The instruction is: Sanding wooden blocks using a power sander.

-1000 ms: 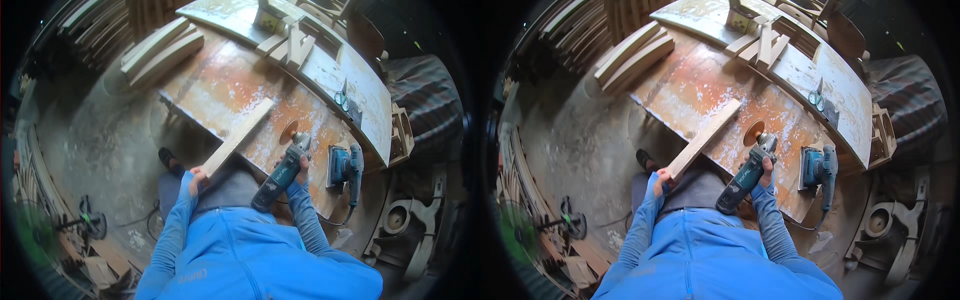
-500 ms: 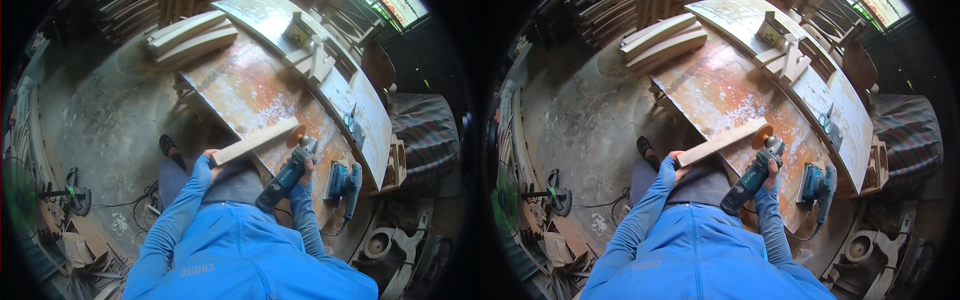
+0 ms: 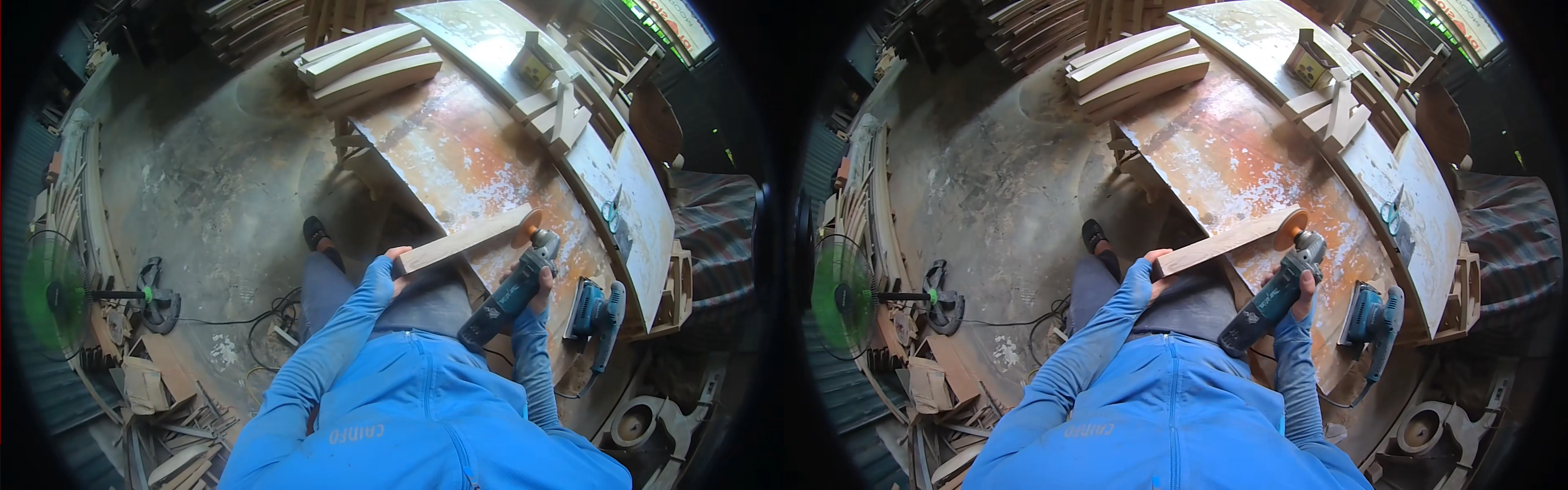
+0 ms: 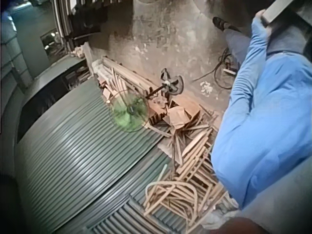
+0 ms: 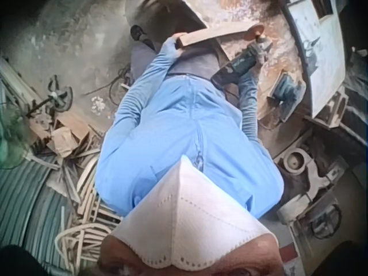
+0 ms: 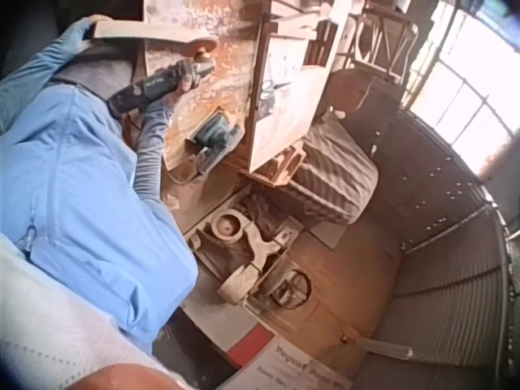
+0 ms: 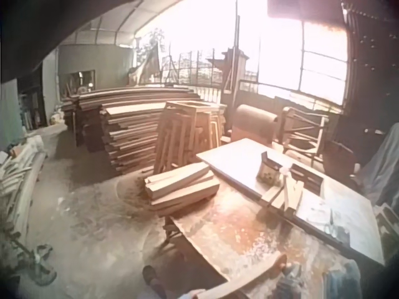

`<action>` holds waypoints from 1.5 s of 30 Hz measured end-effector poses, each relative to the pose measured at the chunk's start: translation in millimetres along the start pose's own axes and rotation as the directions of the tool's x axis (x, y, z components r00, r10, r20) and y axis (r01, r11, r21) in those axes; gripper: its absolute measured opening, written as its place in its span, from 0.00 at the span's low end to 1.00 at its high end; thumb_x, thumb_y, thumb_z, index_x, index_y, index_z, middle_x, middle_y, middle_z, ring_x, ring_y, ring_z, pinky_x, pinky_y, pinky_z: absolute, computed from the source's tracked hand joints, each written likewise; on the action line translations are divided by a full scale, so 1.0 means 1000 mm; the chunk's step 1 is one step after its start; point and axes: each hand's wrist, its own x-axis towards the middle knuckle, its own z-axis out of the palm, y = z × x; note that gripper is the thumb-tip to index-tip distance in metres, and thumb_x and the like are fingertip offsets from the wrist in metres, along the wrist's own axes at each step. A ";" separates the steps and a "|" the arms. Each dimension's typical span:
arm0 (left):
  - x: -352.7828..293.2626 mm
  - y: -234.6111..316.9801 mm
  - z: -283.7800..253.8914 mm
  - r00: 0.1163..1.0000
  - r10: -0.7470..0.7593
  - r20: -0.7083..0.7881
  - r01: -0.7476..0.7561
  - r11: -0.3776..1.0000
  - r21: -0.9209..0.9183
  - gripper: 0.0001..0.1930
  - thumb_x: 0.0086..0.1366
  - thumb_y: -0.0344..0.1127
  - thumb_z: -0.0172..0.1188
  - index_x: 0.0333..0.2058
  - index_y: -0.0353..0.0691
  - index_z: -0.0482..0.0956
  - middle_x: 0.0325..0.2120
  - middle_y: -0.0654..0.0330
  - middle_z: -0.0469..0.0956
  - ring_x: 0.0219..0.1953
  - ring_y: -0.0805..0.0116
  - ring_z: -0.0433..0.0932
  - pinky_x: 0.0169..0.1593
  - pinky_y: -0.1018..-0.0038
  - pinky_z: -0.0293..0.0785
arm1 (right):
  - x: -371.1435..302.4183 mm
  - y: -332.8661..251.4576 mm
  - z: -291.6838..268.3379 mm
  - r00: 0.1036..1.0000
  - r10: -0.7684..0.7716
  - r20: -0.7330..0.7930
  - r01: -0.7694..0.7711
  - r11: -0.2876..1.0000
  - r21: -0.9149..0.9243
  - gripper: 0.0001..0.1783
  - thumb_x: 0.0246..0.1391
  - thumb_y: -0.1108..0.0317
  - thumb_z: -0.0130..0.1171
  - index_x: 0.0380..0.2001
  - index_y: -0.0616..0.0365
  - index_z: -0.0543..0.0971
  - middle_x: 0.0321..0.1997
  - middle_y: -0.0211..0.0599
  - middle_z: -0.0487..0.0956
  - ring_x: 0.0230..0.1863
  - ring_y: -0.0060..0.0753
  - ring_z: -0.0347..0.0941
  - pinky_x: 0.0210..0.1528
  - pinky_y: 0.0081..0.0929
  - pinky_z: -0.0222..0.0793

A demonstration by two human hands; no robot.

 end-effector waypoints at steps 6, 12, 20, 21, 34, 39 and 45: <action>-0.001 -0.012 0.000 0.999 -0.029 0.015 0.029 0.999 0.013 0.29 0.56 0.21 0.70 0.56 0.45 0.73 0.44 0.58 0.78 0.45 0.69 0.75 0.53 0.74 0.71 | 0.003 0.005 -0.020 1.000 0.004 0.016 -0.005 0.997 0.076 0.38 0.49 0.36 0.64 0.45 0.62 0.75 0.38 0.42 0.79 0.37 0.41 0.79 0.38 0.37 0.80; 0.000 -0.008 0.003 0.999 -0.030 0.017 0.030 0.999 -0.030 0.29 0.56 0.21 0.70 0.56 0.43 0.72 0.44 0.58 0.79 0.47 0.69 0.75 0.54 0.72 0.71 | 0.004 0.014 -0.033 0.995 -0.096 0.029 0.085 0.960 0.266 0.35 0.52 0.38 0.63 0.46 0.60 0.75 0.38 0.43 0.80 0.37 0.41 0.79 0.43 0.42 0.80; -0.002 -0.006 0.002 1.000 -0.018 0.005 0.018 0.998 0.056 0.28 0.57 0.25 0.71 0.57 0.43 0.72 0.43 0.58 0.79 0.45 0.70 0.76 0.53 0.73 0.71 | -0.001 0.007 -0.028 0.998 -0.052 0.026 0.045 0.976 0.211 0.35 0.51 0.38 0.64 0.46 0.60 0.74 0.38 0.42 0.79 0.37 0.41 0.79 0.43 0.40 0.80; -0.003 -0.003 0.001 1.000 -0.016 0.013 0.015 0.998 0.061 0.28 0.57 0.25 0.71 0.57 0.43 0.72 0.43 0.58 0.79 0.45 0.70 0.76 0.53 0.73 0.71 | -0.002 0.006 -0.027 0.999 -0.023 0.035 0.016 0.979 0.201 0.35 0.50 0.38 0.64 0.45 0.60 0.74 0.38 0.42 0.79 0.37 0.41 0.79 0.42 0.39 0.80; 0.182 -0.012 -0.154 0.910 0.043 -0.413 -0.008 0.996 0.084 0.30 0.63 0.43 0.68 0.57 0.31 0.68 0.29 0.63 0.77 0.29 0.76 0.74 0.32 0.79 0.73 | -0.005 -0.007 -0.012 1.000 0.027 -0.001 -0.026 0.989 0.147 0.35 0.48 0.39 0.66 0.44 0.62 0.75 0.36 0.40 0.78 0.36 0.40 0.78 0.40 0.35 0.79; 0.302 -0.012 -0.237 0.800 0.271 -0.535 -0.014 0.900 0.436 0.44 0.52 0.40 0.76 0.64 0.32 0.62 0.53 0.40 0.72 0.55 0.53 0.74 0.60 0.63 0.69 | -0.005 -0.004 -0.016 1.000 0.003 -0.003 -0.002 0.995 0.100 0.37 0.47 0.39 0.67 0.45 0.62 0.74 0.37 0.42 0.79 0.35 0.41 0.79 0.36 0.37 0.81; 0.357 -0.018 -0.256 0.860 0.060 -0.507 0.171 0.902 0.396 0.68 0.40 0.30 0.81 0.71 0.33 0.38 0.65 0.40 0.59 0.67 0.54 0.61 0.69 0.66 0.56 | -0.009 -0.002 -0.024 0.997 -0.063 -0.041 0.067 0.991 0.114 0.36 0.46 0.42 0.68 0.48 0.59 0.73 0.39 0.44 0.79 0.34 0.43 0.80 0.35 0.39 0.82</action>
